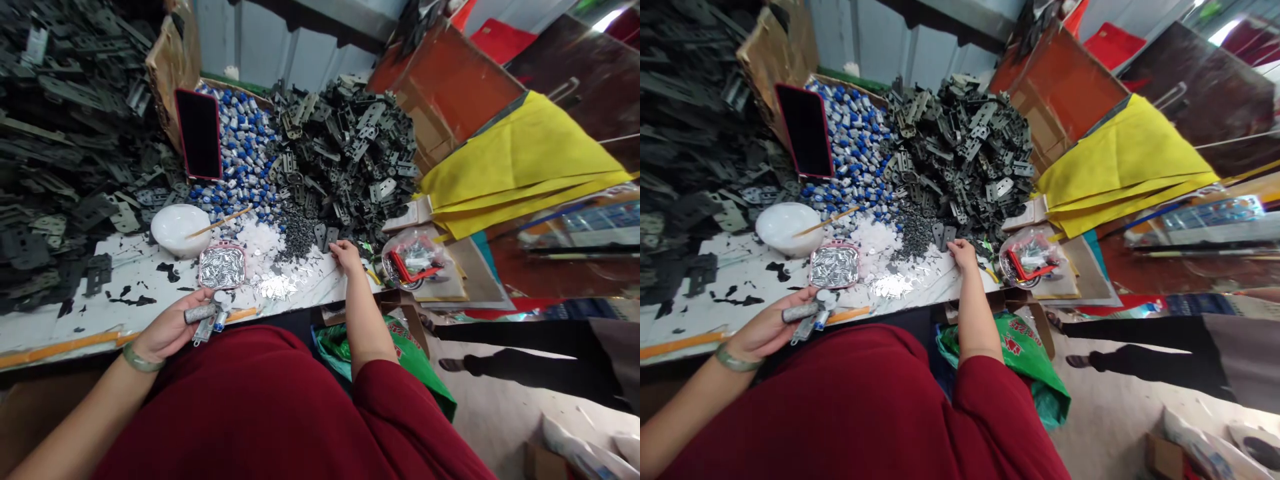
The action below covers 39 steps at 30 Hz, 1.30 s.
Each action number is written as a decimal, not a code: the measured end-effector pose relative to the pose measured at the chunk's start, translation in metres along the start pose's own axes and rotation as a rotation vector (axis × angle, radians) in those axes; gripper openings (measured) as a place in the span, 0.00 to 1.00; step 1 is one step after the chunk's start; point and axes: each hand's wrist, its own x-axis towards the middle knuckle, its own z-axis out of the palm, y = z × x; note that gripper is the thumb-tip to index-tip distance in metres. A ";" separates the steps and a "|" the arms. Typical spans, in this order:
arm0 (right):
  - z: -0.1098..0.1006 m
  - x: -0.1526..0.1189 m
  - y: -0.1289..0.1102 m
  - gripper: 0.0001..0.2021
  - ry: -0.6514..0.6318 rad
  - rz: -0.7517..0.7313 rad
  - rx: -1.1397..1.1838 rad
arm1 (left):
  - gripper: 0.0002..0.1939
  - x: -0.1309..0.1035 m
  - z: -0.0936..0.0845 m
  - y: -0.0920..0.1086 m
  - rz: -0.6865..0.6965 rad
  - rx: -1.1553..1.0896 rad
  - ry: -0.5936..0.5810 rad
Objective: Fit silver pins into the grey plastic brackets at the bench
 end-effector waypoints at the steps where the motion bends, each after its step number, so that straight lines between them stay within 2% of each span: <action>1: 0.000 -0.003 0.000 0.11 0.002 -0.015 0.011 | 0.16 0.002 0.000 -0.001 0.003 0.000 0.007; 5: 0.009 -0.023 -0.011 0.14 0.022 -0.115 0.142 | 0.14 0.012 0.008 -0.003 0.046 -0.008 0.059; 7: 0.024 -0.044 -0.023 0.16 -0.064 -0.136 0.294 | 0.13 0.016 0.016 -0.001 0.095 -0.001 0.095; 9: 0.042 -0.073 -0.037 0.17 -0.287 -0.098 0.412 | 0.14 0.021 0.023 0.000 0.167 0.021 0.133; 11: 0.062 -0.106 -0.048 0.18 -0.599 -0.024 0.432 | 0.15 0.025 0.027 0.002 0.226 0.058 0.184; 13: 0.079 -0.136 -0.054 0.18 -0.841 0.065 0.437 | 0.17 0.028 0.026 0.002 0.273 0.109 0.237; 16: 0.097 -0.162 -0.053 0.20 -1.006 0.168 0.434 | 0.17 0.028 0.022 0.000 0.323 0.182 0.254; 19: 0.107 -0.167 -0.048 0.22 -1.057 0.207 0.389 | 0.16 0.023 0.017 -0.002 0.335 0.254 0.210; 23: 0.113 -0.166 -0.042 0.23 -1.089 0.184 0.353 | 0.15 0.019 0.016 -0.003 0.357 0.294 0.163; 28: 0.112 -0.154 -0.046 0.24 -1.311 0.031 0.250 | 0.22 0.019 0.022 -0.003 0.367 0.353 0.146; 31: 0.108 -0.143 -0.051 0.26 -1.260 -0.147 0.199 | 0.20 0.018 0.024 -0.004 0.351 0.415 0.082; 34: 0.108 -0.145 -0.052 0.26 -1.189 -0.308 0.121 | 0.17 0.013 0.025 -0.006 0.371 0.530 0.054; 39: 0.114 -0.164 -0.048 0.23 -1.044 -0.421 0.073 | 0.14 0.006 0.029 -0.007 0.443 0.771 0.186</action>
